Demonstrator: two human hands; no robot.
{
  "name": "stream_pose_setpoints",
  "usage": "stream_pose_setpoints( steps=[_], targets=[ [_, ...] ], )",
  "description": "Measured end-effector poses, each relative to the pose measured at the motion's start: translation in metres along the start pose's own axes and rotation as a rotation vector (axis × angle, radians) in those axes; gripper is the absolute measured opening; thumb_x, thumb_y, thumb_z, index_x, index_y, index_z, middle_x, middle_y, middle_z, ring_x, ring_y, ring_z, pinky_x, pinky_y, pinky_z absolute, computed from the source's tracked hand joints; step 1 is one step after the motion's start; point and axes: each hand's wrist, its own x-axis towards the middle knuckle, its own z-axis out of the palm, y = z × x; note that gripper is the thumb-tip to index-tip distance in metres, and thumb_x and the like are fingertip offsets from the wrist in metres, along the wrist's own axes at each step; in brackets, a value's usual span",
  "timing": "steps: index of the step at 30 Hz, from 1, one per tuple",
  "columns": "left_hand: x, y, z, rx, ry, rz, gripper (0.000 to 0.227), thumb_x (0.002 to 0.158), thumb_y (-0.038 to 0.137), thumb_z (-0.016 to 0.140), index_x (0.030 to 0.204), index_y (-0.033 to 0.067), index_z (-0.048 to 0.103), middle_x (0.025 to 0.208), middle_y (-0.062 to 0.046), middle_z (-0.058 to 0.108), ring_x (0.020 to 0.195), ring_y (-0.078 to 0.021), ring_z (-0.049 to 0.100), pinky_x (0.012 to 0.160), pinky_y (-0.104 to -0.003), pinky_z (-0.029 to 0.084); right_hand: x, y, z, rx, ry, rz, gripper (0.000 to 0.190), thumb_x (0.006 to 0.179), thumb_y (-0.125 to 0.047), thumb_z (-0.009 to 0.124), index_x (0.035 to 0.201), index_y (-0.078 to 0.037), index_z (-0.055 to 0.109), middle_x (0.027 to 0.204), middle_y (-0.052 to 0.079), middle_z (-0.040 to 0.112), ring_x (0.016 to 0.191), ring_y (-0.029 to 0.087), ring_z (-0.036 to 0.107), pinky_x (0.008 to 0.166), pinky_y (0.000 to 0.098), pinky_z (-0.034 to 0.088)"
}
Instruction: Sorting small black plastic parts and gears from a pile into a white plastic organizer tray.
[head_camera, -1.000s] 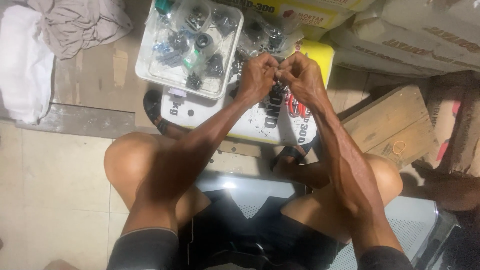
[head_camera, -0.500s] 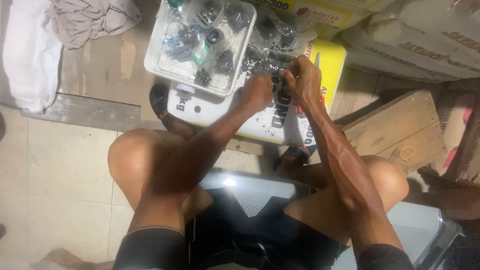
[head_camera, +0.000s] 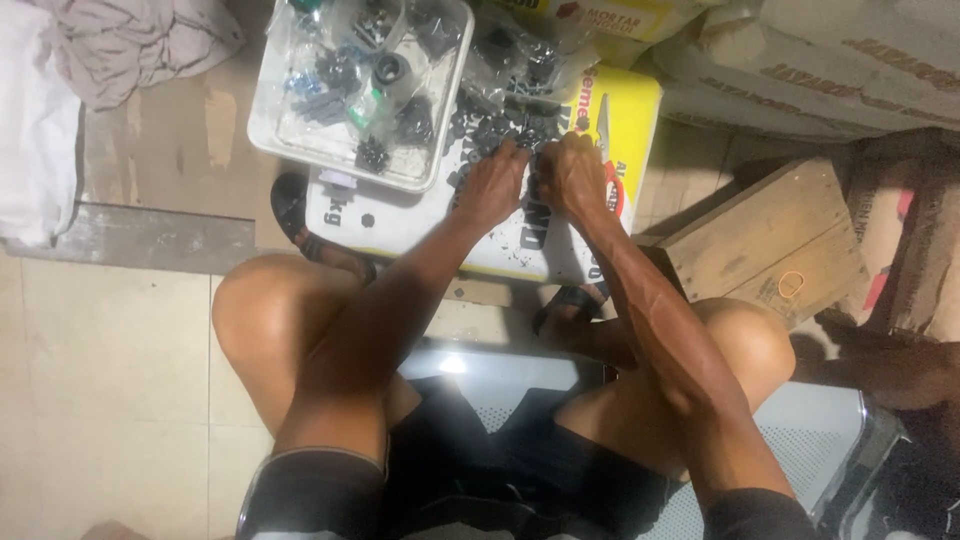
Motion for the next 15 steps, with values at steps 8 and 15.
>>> stream_pose_setpoints(
  steps=[8, 15],
  targets=[
    [-0.021, 0.003, 0.000, 0.205, 0.001, 0.161, 0.016, 0.100, 0.001, 0.050, 0.099, 0.0009, 0.067, 0.094, -0.016, 0.064, 0.065, -0.0227, 0.071, 0.057, -0.035, 0.055, -0.019, -0.045, -0.127, 0.515, -0.036, 0.259, 0.004, 0.083, -0.014, 0.072, 0.085, -0.016, 0.072, 0.086, 0.011, 0.070, 0.091, 0.036, 0.071, 0.085, 0.0493, 0.054],
    [-0.024, 0.008, -0.033, -0.103, -0.055, -0.087, 0.006, 0.097, 0.003, 0.057, 0.100, 0.0027, 0.062, 0.072, -0.015, 0.066, 0.059, -0.0268, 0.073, 0.050, -0.038, 0.058, -0.059, -0.083, -0.230, 1.095, 0.127, 0.229, 0.018, 0.096, 0.002, 0.061, 0.112, -0.001, 0.070, 0.093, 0.014, 0.067, 0.081, 0.015, 0.062, 0.069, 0.0271, 0.055]
  ],
)
